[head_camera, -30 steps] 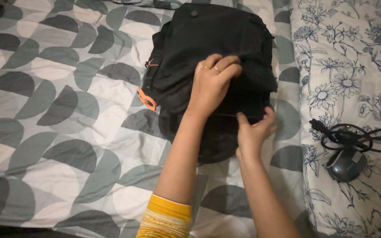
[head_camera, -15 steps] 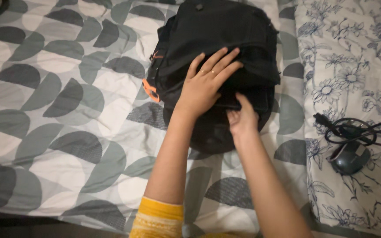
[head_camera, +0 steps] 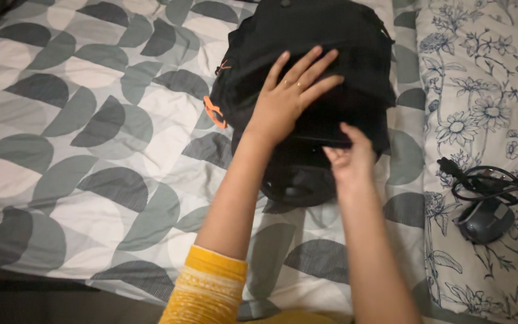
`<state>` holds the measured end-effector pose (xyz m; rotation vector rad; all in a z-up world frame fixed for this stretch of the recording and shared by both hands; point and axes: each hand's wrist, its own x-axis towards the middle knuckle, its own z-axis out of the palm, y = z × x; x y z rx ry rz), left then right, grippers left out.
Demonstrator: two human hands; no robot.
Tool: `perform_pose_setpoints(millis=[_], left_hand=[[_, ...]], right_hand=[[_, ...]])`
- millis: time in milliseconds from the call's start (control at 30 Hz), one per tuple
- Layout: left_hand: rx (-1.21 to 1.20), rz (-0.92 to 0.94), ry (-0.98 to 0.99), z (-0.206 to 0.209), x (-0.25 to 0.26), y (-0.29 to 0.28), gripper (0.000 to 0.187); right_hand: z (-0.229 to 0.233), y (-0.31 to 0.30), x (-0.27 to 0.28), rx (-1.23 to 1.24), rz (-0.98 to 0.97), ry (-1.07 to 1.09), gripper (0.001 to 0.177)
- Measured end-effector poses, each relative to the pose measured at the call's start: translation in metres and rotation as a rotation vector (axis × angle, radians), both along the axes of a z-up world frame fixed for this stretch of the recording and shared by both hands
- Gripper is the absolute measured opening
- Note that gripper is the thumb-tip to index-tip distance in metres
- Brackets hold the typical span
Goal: The person opens a black backpack on a bed and removes items one at a time, including a charger with cable, a computer mouse, a laptop, a notebook, and a water bottle, placing them on the bed. They then carry the laptop and water bottle across the room and set them on a sofa and side table.
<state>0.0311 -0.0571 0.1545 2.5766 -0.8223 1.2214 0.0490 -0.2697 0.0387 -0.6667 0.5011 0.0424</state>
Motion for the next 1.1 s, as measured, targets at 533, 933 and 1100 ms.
perform_pose_setpoints(millis=[533, 933, 1100], left_hand=[[-0.068, -0.2, 0.286, 0.017, -0.038, 0.003, 0.065], [-0.806, -0.343, 0.488, -0.019, -0.084, -0.001, 0.012], [-1.752, -0.032, 0.354, -0.048, -0.132, -0.069, 0.021]], right_hand=[[0.098, -0.033, -0.147, -0.219, -0.055, -0.062, 0.033], [0.144, -0.063, -0.218, -0.251, -0.235, -0.062, 0.038], [0.157, -0.084, -0.247, -0.27, -0.323, -0.067, 0.037]])
